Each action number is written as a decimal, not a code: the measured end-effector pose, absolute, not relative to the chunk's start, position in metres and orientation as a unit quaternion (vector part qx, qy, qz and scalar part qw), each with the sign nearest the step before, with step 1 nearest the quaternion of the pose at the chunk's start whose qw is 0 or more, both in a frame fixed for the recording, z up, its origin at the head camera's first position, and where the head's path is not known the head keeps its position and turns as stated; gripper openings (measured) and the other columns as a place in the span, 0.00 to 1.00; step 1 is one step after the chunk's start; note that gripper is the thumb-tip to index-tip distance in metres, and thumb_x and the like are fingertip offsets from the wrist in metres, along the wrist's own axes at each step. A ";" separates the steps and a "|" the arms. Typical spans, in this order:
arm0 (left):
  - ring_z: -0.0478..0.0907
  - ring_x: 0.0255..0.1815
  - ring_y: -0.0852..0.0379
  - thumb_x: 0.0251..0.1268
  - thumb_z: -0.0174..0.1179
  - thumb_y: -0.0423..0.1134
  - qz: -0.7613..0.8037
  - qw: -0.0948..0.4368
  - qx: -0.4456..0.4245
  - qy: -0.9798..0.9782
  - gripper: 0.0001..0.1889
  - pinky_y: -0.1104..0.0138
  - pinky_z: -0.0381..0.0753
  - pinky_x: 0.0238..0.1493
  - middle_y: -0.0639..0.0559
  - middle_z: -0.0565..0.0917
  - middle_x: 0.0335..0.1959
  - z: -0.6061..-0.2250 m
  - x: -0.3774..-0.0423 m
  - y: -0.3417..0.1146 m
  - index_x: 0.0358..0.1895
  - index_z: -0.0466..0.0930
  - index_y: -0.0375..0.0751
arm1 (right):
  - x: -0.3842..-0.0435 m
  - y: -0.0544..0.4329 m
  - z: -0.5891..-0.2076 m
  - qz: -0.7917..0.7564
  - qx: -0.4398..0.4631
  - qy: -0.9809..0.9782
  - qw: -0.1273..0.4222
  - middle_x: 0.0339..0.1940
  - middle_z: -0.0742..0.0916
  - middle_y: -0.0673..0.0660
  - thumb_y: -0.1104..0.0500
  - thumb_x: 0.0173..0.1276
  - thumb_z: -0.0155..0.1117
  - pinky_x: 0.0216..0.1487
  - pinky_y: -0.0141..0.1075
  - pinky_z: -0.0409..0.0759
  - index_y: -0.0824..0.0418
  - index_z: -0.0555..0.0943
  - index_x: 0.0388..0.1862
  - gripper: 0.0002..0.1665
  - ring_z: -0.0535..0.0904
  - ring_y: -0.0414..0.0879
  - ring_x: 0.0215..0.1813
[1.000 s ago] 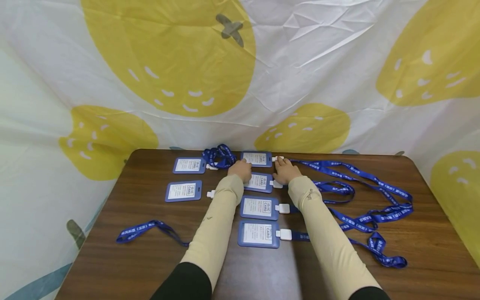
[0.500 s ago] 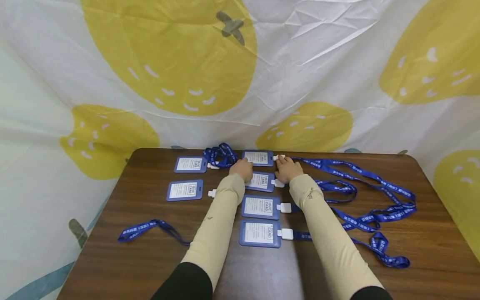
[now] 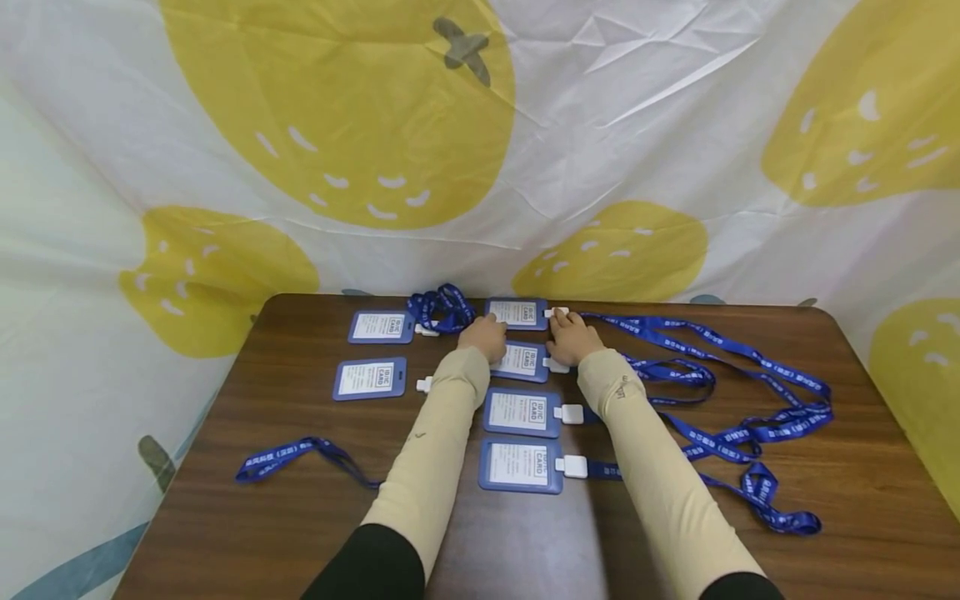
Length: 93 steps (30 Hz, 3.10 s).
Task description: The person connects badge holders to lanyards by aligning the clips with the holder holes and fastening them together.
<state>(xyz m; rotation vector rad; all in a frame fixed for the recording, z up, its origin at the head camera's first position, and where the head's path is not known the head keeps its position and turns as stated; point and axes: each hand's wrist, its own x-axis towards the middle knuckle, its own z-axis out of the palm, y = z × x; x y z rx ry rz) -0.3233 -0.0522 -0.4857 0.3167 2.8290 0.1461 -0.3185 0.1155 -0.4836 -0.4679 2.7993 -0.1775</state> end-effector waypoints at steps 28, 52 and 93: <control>0.64 0.60 0.50 0.63 0.49 0.36 0.046 0.139 0.111 0.983 0.21 0.57 0.72 0.54 0.46 0.69 0.58 -0.488 -0.319 -0.052 0.60 0.70 0.44 | -0.512 0.194 -0.738 -0.168 -0.237 0.953 -0.080 0.41 0.83 0.48 0.66 0.47 0.54 0.47 0.48 0.74 0.50 0.82 0.42 0.22 0.78 0.52 0.44; 0.62 0.62 0.50 0.63 0.49 0.36 0.051 0.151 0.101 0.982 0.23 0.57 0.69 0.57 0.47 0.66 0.62 -0.485 -0.311 -0.050 0.63 0.68 0.45 | -0.452 0.176 -0.662 -0.111 -0.178 0.972 -0.109 0.43 0.80 0.59 0.66 0.48 0.63 0.46 0.50 0.73 0.61 0.80 0.40 0.17 0.72 0.61 0.47; 0.65 0.58 0.50 0.66 0.47 0.39 0.049 0.105 0.144 0.983 0.19 0.58 0.72 0.53 0.46 0.70 0.57 -0.495 -0.318 -0.058 0.60 0.71 0.44 | -0.510 0.186 -0.733 -0.122 -0.183 0.958 -0.185 0.20 0.75 0.53 0.57 0.60 0.52 0.27 0.49 0.74 0.57 0.73 0.14 0.15 0.75 0.57 0.25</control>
